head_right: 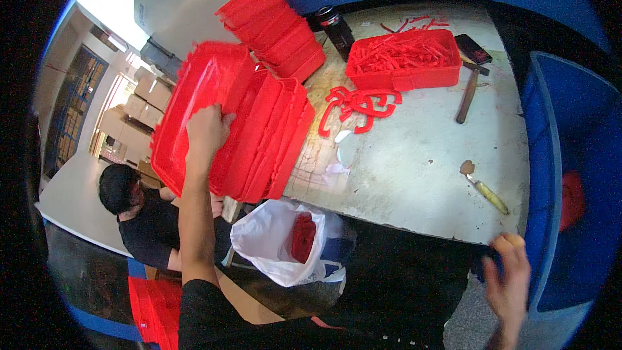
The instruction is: The person repeatedly trims excess plastic flash from red rectangular containers using a small handheld blade. They rotate each container, scrape edges and handle areas, and place finished units into a stack. A coworker is visible across the table performing similar trimming.
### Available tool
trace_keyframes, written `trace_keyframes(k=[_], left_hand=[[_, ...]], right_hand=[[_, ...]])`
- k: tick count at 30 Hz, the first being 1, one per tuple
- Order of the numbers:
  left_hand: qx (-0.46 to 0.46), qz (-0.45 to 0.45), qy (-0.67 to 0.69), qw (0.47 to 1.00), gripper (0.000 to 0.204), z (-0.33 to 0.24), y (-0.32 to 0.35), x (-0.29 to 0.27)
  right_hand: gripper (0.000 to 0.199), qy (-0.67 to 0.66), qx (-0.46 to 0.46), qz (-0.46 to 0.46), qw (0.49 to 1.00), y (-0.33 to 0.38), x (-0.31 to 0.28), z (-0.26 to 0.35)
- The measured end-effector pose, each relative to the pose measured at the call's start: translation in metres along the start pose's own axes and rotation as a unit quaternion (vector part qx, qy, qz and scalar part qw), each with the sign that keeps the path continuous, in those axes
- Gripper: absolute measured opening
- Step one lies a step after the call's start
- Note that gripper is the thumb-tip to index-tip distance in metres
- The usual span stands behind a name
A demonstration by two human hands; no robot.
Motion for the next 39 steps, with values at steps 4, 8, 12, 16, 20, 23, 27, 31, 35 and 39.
trace_keyframes(k=[4,8,12,16,20,23,27,31,35,39], left_hand=[[-0.036,0.085,0.111,0.989,0.042,0.005,-0.005,0.049],[-0.071,-0.004,0.157,0.985,0.045,0.011,-0.008,0.009],[0.032,-0.11,0.345,0.932,0.016,-0.046,0.046,-0.02],[0.233,0.219,0.422,0.849,0.018,-0.207,0.166,0.051],[0.254,0.48,0.407,0.735,0.035,-0.313,0.291,0.082],[0.286,0.499,0.575,0.582,0.033,-0.354,0.333,0.047],[0.267,0.531,0.529,0.605,0.033,-0.364,0.324,0.053],[0.317,0.486,0.565,0.586,0.033,-0.38,0.297,0.039],[0.304,0.486,0.616,0.54,0.033,-0.383,0.296,0.02],[0.273,0.496,0.625,0.537,0.033,-0.373,0.31,0.023]], right_hand=[[0.021,0.074,0.049,-0.09,0.992,0.024,-0.111,-0.063],[0.029,0.047,0.141,-0.05,0.988,-0.042,-0.178,-0.199],[0.045,0.291,0.099,-0.055,0.95,-0.135,-0.174,-0.367],[0.062,0.481,0.183,0.068,0.855,-0.159,-0.119,-0.531],[0.058,0.434,0.221,0.092,0.868,-0.149,-0.078,-0.59],[0.055,0.413,0.244,0.1,0.872,-0.152,-0.058,-0.587],[0.05,0.396,0.25,0.098,0.878,-0.16,-0.046,-0.564],[0.046,0.385,0.251,0.089,0.884,-0.16,-0.041,-0.543],[0.042,0.384,0.249,0.086,0.885,-0.16,-0.038,-0.523],[0.038,0.391,0.239,0.091,0.884,-0.164,-0.039,-0.503]])
Point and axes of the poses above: each hand's wrist, its own y-axis away from the middle knuckle, its own x-axis out of the palm, z = x × y, the point moved 8 cm from there along -y, towards the middle knuckle, and after that the axes turned 7 degrees about -y, right-handed, at the moved point
